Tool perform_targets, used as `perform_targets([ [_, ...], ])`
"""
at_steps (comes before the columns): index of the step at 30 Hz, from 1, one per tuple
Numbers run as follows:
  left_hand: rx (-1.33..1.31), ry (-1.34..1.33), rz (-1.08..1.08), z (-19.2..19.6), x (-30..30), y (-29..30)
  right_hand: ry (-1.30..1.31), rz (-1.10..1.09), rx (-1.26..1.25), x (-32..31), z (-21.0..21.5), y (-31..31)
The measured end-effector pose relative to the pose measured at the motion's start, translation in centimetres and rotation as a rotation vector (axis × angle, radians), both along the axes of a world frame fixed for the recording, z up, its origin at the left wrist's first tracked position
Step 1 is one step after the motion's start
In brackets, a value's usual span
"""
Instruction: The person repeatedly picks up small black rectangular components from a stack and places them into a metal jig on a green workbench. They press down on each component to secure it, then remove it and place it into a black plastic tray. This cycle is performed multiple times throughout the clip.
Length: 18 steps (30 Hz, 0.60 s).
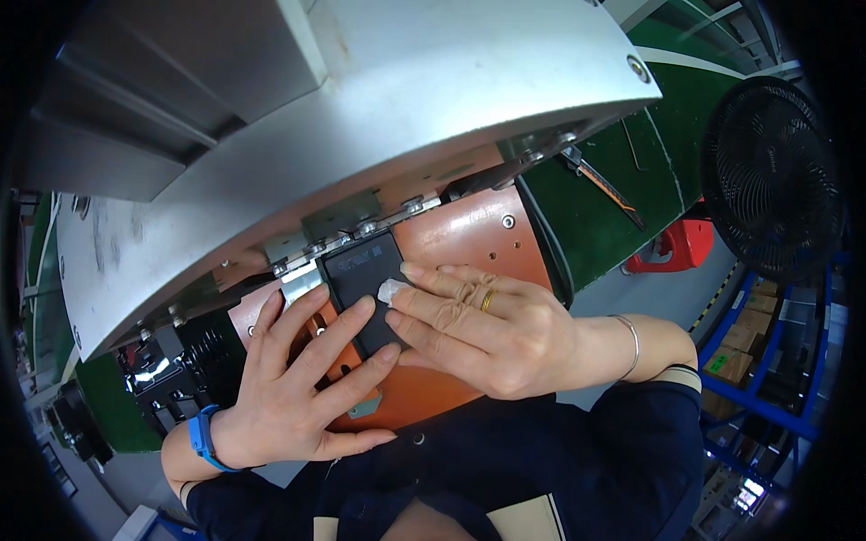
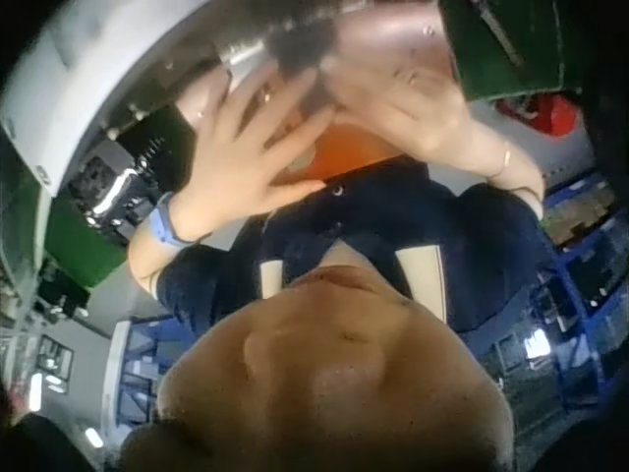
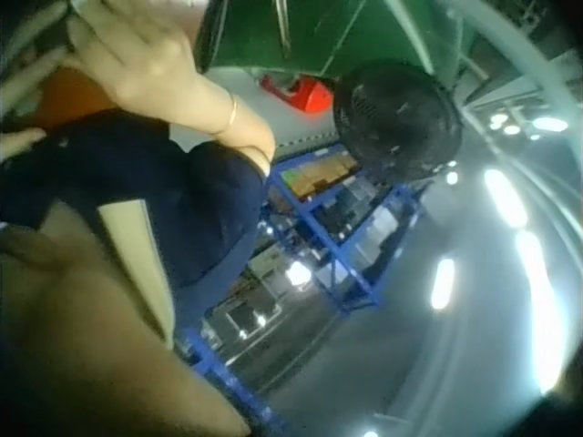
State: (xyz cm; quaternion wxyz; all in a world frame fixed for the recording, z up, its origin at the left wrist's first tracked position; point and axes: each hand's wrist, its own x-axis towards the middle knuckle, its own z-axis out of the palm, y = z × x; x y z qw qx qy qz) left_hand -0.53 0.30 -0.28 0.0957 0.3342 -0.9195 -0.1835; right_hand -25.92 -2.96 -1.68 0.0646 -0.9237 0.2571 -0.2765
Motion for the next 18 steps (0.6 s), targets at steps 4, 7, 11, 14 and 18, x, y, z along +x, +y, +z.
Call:
perform_targets([
  [4, -0.019, 0.002, -0.004, 0.02, -0.07, -0.13, 0.011, -0.019, -0.003, 0.04, 0.21, 0.05],
  [7, -0.017, -0.001, 0.003, 0.17, -0.11, -0.02, 0.022, -0.023, -0.020, 0.00, 0.18, 0.15],
  [11, -0.031, -0.011, 0.006, 0.37, -0.20, -0.07, 0.024, -0.025, -0.005, 0.07, 0.45, 0.18],
  [14, -0.032, -0.012, 0.006, 0.32, -0.20, -0.12, 0.032, -0.023, 0.004, -0.01, 0.54, 0.09],
  [18, -0.033, -0.012, 0.006, 0.27, -0.20, -0.07, 0.031, -0.023, -0.001, -0.01, 0.45, 0.13],
])
